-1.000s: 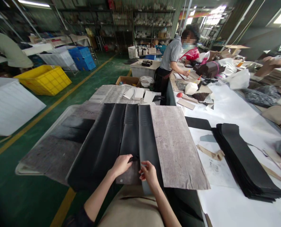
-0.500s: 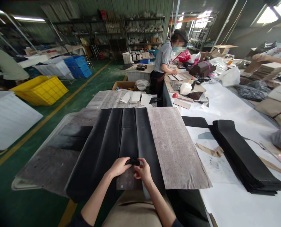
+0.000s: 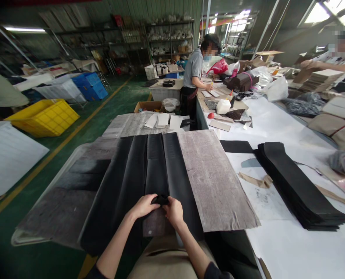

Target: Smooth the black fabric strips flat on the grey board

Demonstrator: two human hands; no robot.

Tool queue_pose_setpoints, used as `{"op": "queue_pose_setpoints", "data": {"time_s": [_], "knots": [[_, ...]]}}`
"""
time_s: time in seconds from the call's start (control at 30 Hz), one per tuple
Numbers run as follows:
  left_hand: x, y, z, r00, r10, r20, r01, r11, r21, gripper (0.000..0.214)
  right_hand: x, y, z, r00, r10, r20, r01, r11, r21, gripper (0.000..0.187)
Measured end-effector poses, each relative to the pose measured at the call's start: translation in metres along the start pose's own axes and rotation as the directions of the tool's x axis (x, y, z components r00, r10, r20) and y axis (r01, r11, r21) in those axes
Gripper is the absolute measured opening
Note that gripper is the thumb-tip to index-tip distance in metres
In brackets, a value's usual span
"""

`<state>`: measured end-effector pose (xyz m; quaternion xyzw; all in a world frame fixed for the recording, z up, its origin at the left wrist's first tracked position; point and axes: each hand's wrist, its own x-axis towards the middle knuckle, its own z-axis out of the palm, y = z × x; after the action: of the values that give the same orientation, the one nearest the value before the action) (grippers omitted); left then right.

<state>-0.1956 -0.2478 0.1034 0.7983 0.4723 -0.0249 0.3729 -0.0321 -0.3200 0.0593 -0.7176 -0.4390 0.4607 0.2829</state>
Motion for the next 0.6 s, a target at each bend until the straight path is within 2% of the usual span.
{"op": "queue_pose_setpoints", "data": {"time_s": [0.13, 0.23, 0.43, 0.6], "knots": [[0.0, 0.003, -0.004, 1.0, -0.003, 0.012, 0.004, 0.999, -0.039, 0.031, -0.001, 0.002, -0.001, 0.999, -0.028, -0.014, 0.028, 1.0, -0.01, 0.019], [0.0, 0.004, -0.005, 1.0, -0.024, 0.008, 0.024, 0.998, -0.055, 0.042, -0.006, 0.006, 0.0, 0.999, -0.014, 0.036, 0.013, 0.999, 0.029, 0.017], [0.0, 0.001, -0.005, 0.999, -0.048, 0.006, 0.048, 0.995, -0.084, 0.045, -0.016, 0.013, 0.002, 0.961, 0.125, 0.246, -0.174, 0.967, 0.187, 0.014], [0.002, 0.003, -0.005, 0.999, -0.035, 0.016, 0.036, 0.994, -0.102, 0.039, -0.022, 0.01, 0.002, 0.936, 0.158, 0.314, -0.249, 0.928, 0.276, 0.018]]}}
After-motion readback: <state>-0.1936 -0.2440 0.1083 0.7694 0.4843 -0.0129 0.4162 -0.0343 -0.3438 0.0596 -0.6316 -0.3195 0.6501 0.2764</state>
